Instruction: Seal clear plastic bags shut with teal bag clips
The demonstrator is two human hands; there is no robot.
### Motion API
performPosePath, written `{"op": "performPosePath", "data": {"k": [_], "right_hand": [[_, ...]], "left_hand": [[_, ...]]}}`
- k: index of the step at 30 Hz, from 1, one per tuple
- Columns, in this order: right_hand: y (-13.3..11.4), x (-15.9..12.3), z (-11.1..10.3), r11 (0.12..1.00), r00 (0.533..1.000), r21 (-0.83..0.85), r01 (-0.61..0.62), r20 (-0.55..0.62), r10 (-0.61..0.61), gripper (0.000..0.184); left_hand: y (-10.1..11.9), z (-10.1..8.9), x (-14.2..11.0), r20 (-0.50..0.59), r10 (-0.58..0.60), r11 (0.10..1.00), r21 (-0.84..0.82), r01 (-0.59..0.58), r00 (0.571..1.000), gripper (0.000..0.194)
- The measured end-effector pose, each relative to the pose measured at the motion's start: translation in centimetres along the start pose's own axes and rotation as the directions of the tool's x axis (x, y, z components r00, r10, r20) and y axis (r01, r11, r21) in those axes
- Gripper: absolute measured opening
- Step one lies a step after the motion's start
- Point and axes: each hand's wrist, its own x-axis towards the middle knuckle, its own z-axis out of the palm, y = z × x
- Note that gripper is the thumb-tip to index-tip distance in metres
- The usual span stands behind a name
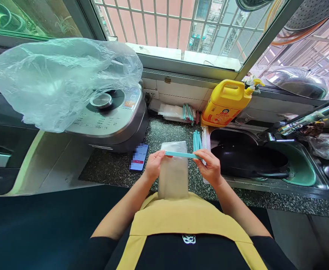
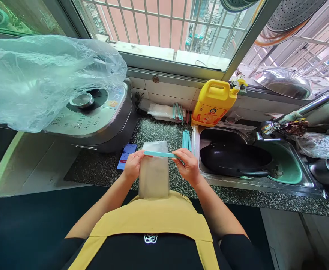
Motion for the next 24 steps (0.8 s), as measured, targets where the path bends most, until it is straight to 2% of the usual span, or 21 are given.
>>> {"op": "performPosePath", "data": {"k": [5,18,24], "right_hand": [[-0.20,0.07,0.09,0.999,1.000,0.054,0.000,-0.021,0.001,0.014],[-0.56,-0.08,0.15,0.981,0.996,0.194,-0.028,-0.080,0.044,0.011],[-0.37,-0.53,0.33,0.969,0.987,0.240,-0.059,-0.134,0.093,0.013]], "left_hand": [[-0.32,-0.25,0.02,0.004,-0.005,0.999,-0.040,0.005,1.000,0.035],[0.06,0.03,-0.44,-0.043,-0.006,1.000,-0.014,0.006,0.999,0.038],[-0.03,0.12,-0.27,-0.043,-0.043,0.995,-0.091,0.039,0.998,0.037]]}}
